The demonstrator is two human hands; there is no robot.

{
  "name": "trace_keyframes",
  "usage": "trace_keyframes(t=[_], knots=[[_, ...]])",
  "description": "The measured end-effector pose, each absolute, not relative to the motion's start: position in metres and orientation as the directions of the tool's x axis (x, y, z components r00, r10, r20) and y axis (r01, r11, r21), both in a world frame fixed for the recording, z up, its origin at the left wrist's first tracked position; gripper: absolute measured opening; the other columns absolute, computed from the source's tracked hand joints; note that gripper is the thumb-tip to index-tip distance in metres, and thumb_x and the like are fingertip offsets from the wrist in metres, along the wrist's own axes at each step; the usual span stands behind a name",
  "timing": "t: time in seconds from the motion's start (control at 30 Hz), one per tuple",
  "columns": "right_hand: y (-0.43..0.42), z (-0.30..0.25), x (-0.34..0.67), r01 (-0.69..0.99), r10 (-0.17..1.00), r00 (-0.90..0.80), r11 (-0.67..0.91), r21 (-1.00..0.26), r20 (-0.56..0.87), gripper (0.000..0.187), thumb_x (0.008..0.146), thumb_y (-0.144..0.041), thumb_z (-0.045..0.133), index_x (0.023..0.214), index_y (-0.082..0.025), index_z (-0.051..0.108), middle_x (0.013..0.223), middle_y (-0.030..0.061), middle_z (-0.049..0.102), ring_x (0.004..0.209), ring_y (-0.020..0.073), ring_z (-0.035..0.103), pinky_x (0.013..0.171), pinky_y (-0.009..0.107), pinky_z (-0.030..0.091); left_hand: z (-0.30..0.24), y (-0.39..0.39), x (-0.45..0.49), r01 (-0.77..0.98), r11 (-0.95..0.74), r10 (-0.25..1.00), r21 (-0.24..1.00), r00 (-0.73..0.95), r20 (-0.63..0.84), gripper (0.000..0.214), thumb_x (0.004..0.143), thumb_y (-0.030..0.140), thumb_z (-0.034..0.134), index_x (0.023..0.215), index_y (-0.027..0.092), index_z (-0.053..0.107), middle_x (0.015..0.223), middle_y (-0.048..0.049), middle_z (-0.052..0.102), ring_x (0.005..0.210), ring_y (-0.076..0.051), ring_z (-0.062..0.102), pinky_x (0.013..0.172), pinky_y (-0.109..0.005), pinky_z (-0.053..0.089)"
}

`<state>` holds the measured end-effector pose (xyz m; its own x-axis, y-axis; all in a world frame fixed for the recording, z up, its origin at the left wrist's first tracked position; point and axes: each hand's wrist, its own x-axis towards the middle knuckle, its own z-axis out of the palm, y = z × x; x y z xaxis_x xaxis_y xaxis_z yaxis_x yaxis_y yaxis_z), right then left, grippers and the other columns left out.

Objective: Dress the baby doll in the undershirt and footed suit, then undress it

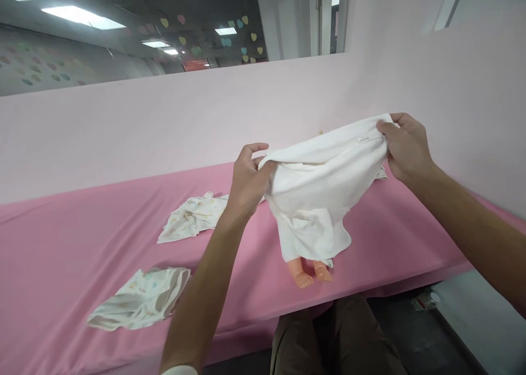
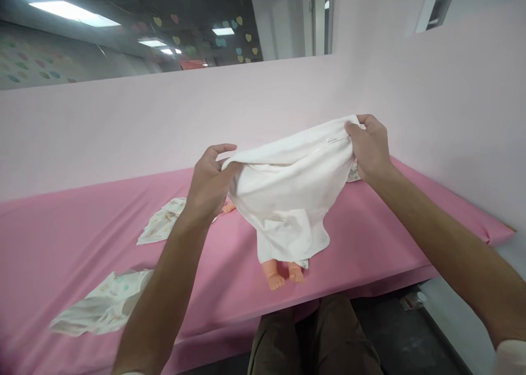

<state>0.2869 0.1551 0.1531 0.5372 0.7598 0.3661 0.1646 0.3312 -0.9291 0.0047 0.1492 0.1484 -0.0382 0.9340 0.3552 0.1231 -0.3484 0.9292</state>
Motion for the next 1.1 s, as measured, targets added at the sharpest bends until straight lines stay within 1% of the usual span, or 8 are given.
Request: trace_keyframes(t=[0.1,0.2,0.27,0.4,0.53,0.67,0.8,1.1], knots=[[0.146,0.151,0.280,0.424,0.645,0.535,0.355,-0.833,0.546,0.031,0.079,-0.022,0.063,0.107,-0.024,0.050,0.105,0.0086,0.060,0.089,0.0213,0.061,0.077,0.040,0.052,0.149,0.144,0.004,0.170,-0.353,0.935,0.920,0.063,0.348,0.035,0.076,0.025,0.063,0.111,0.019,0.060,0.093,-0.0043,0.067,0.072,-0.014,0.062,0.058,-0.023,0.047],[0.129,0.147,0.260,0.698,0.590,0.233,0.452,-0.555,0.773,0.042,0.079,-0.031,0.068,0.117,-0.025,0.052,0.131,0.0125,0.052,0.115,0.0285,0.055,0.092,0.048,0.048,0.153,0.135,0.010,0.192,-0.373,0.920,0.908,0.208,0.334,0.029,0.079,0.027,0.061,0.107,0.019,0.060,0.085,-0.0026,0.066,0.071,-0.014,0.062,0.059,-0.022,0.048],[0.117,0.146,0.243,0.722,0.662,-0.023,0.529,-0.445,0.749,0.047,0.080,-0.041,0.068,0.122,-0.026,0.055,0.131,0.0116,0.054,0.121,0.0321,0.052,0.092,0.050,0.047,0.157,0.127,0.016,0.221,-0.389,0.897,0.894,0.310,0.314,0.031,0.080,0.027,0.060,0.110,0.020,0.057,0.075,0.0006,0.062,0.063,-0.011,0.058,0.055,-0.021,0.045],[0.101,0.150,0.218,0.646,0.796,-0.250,0.561,-0.517,0.551,0.045,0.086,-0.046,0.061,0.127,-0.026,0.058,0.104,0.0054,0.067,0.099,0.0246,0.063,0.078,0.037,0.051,0.164,0.114,0.025,0.323,-0.486,0.861,0.812,0.339,0.380,0.028,0.080,0.023,0.058,0.108,0.022,0.052,0.065,0.0056,0.053,0.051,-0.007,0.048,0.049,-0.019,0.037],[0.095,0.158,0.214,0.671,0.807,-0.242,0.541,-0.507,0.539,0.023,0.093,-0.033,0.050,0.104,-0.023,0.067,0.091,0.0031,0.069,0.079,0.0183,0.063,0.065,0.030,0.047,0.166,0.108,0.022,0.473,-0.576,0.817,0.667,0.347,0.460,0.017,0.085,0.025,0.056,0.101,0.021,0.054,0.068,0.0047,0.054,0.056,-0.009,0.050,0.052,-0.020,0.036],[0.097,0.163,0.216,0.837,0.661,-0.160,0.485,-0.254,0.733,0.022,0.094,-0.023,0.044,0.094,-0.021,0.066,0.087,0.0055,0.069,0.078,0.0202,0.063,0.066,0.032,0.045,0.158,0.109,0.008,0.622,-0.612,0.786,0.488,0.412,0.460,0.015,0.091,0.023,0.045,0.093,0.020,0.060,0.075,0.0015,0.062,0.064,-0.011,0.054,0.060,-0.023,0.040],[0.107,0.159,0.222,0.950,0.501,-0.143,0.311,-0.023,0.853,0.027,0.097,-0.020,0.038,0.093,-0.019,0.064,0.079,0.0075,0.065,0.073,0.0212,0.060,0.067,0.035,0.042,0.147,0.117,-0.013,0.772,-0.508,0.801,0.383,0.261,0.538,0.026,0.084,0.012,0.040,0.091,0.019,0.065,0.082,-0.0016,0.068,0.069,-0.015,0.058,0.065,-0.027,0.043],[0.112,0.151,0.243,0.927,0.433,-0.147,0.374,-0.029,0.889,0.027,0.098,-0.025,0.043,0.092,-0.019,0.069,0.098,0.0098,0.066,0.083,0.0214,0.062,0.067,0.034,0.046,0.164,0.112,-0.064,0.712,-0.513,0.817,0.480,0.232,0.528,0.035,0.088,0.025,0.050,0.118,0.023,0.066,0.115,-0.0019,0.071,0.101,-0.019,0.066,0.086,-0.027,0.053]])
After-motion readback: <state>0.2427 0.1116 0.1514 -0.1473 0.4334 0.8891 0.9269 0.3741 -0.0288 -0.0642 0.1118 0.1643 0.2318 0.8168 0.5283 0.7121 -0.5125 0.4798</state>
